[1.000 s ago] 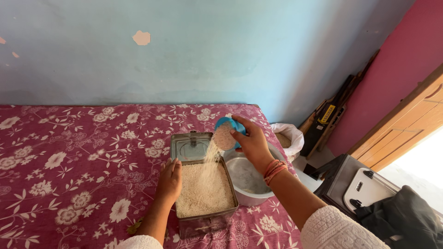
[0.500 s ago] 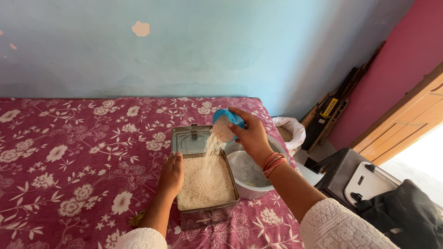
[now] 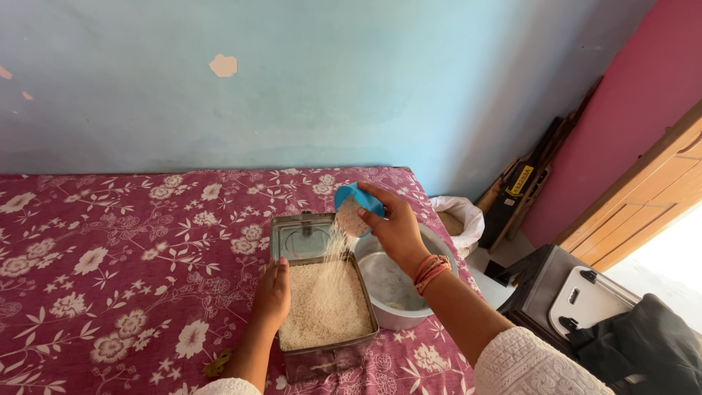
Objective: The person scoops rice from a large metal bowl using a small blue cup and pours it into a rectangular metal container. They level the rice with their hand, then close and wipe the container before securing the latch.
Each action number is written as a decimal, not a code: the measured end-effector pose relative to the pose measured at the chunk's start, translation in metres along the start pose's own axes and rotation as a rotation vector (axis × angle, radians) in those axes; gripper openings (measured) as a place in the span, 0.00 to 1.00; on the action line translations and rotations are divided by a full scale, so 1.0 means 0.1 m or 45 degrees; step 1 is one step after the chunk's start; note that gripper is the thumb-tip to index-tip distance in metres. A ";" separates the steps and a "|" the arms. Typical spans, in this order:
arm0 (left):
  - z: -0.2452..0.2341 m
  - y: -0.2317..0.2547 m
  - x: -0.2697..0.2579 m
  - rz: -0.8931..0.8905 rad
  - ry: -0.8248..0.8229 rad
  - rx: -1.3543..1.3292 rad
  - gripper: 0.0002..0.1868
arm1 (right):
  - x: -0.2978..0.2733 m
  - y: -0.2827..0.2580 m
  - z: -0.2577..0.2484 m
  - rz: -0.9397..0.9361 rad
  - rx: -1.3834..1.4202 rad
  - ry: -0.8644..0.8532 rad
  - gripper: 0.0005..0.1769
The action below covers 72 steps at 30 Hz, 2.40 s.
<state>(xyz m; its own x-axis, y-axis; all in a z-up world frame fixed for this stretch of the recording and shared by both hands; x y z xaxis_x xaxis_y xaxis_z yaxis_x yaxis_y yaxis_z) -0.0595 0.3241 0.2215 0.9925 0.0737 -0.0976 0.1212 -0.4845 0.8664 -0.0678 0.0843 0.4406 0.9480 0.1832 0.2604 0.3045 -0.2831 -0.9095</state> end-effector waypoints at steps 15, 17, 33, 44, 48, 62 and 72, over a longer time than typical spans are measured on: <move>0.03 0.07 -0.05 -0.022 0.021 -0.083 0.42 | 0.01 -0.05 -0.05 -0.183 -0.091 0.031 0.29; 0.03 0.07 -0.04 -0.005 0.021 -0.093 0.42 | 0.01 -0.07 -0.04 -0.162 -0.093 0.037 0.29; -0.01 -0.05 -0.03 -0.071 0.022 -0.068 0.42 | 0.06 -0.17 0.02 -0.144 -0.233 0.055 0.30; 0.03 -0.15 -0.04 -0.039 0.000 -0.039 0.41 | -0.04 -0.20 0.11 -0.215 -0.179 -0.020 0.28; 0.05 -0.16 -0.07 -0.093 -0.014 -0.042 0.40 | -0.05 -0.22 0.13 -0.215 -0.244 -0.038 0.28; 0.08 0.10 -0.39 0.189 -0.044 0.319 0.30 | -0.19 -0.06 0.27 -0.302 -0.488 -0.054 0.26; 0.73 0.16 -0.49 0.108 -0.489 0.720 0.40 | -0.34 0.45 0.25 -0.021 -0.148 -0.042 0.27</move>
<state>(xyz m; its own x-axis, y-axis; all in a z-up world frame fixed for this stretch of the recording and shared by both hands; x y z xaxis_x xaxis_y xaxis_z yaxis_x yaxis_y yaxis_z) -0.1050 0.2489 0.2042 0.9217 -0.2483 -0.2981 -0.0707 -0.8630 0.5003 -0.0885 0.0889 0.3828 0.9397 0.2188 0.2628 0.3308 -0.3867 -0.8608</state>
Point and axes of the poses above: each hand's wrist, its own x-axis towards the middle knuckle, its own z-axis out of the palm, y = z × x, the point moved 1 cm from there along x, towards the middle knuckle, and after that the axes turned 6 degrees about -y, right-handed, at the moved point
